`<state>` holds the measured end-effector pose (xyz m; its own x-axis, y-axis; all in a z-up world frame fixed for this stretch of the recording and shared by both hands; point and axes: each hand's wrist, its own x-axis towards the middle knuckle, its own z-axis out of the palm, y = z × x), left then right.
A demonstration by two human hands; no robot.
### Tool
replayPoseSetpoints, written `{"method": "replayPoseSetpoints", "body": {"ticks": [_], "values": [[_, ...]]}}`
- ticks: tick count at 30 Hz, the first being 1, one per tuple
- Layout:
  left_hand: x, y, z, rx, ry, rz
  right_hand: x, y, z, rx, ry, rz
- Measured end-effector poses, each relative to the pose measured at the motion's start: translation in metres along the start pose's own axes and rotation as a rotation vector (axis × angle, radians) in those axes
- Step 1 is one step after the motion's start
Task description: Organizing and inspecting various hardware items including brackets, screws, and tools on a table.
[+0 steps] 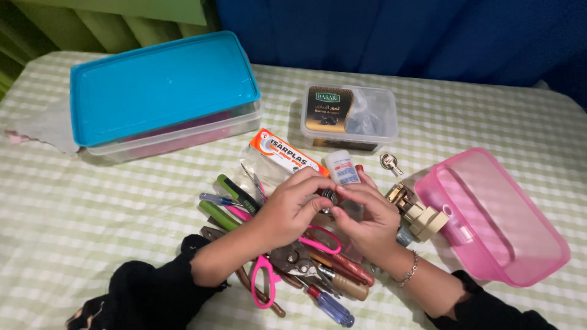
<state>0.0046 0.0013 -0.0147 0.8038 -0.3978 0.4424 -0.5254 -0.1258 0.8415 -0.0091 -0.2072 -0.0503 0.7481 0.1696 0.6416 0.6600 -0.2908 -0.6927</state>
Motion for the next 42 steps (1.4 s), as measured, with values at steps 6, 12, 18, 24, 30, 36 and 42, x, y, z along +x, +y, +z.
{"method": "replayPoseSetpoints", "body": {"ticks": [6, 12, 18, 24, 30, 36, 42], "values": [[0.001, 0.006, -0.001, 0.004, 0.043, 0.001, -0.005, 0.006, -0.002, 0.06, -0.025, 0.068], [0.001, 0.0, 0.0, -0.097, 0.178, -0.062, -0.017, 0.02, 0.003, 0.31, -0.044, 0.312], [0.005, -0.001, 0.001, -0.098, 0.121, -0.08, -0.017, 0.022, 0.004, 0.336, 0.058, 0.225], [0.004, -0.003, 0.001, -0.098, 0.101, -0.087, -0.022, 0.031, 0.002, 0.465, 0.102, 0.384], [0.001, -0.007, 0.001, -0.141, 0.119, -0.091, -0.012, 0.021, -0.005, 0.551, -0.038, 0.374], [0.003, -0.004, 0.0, -0.061, -0.002, -0.071, -0.013, 0.028, -0.003, 0.513, -0.037, 0.225], [0.001, -0.001, -0.002, -0.008, 0.017, -0.044, -0.014, 0.022, -0.004, 0.46, -0.005, 0.333]]}}
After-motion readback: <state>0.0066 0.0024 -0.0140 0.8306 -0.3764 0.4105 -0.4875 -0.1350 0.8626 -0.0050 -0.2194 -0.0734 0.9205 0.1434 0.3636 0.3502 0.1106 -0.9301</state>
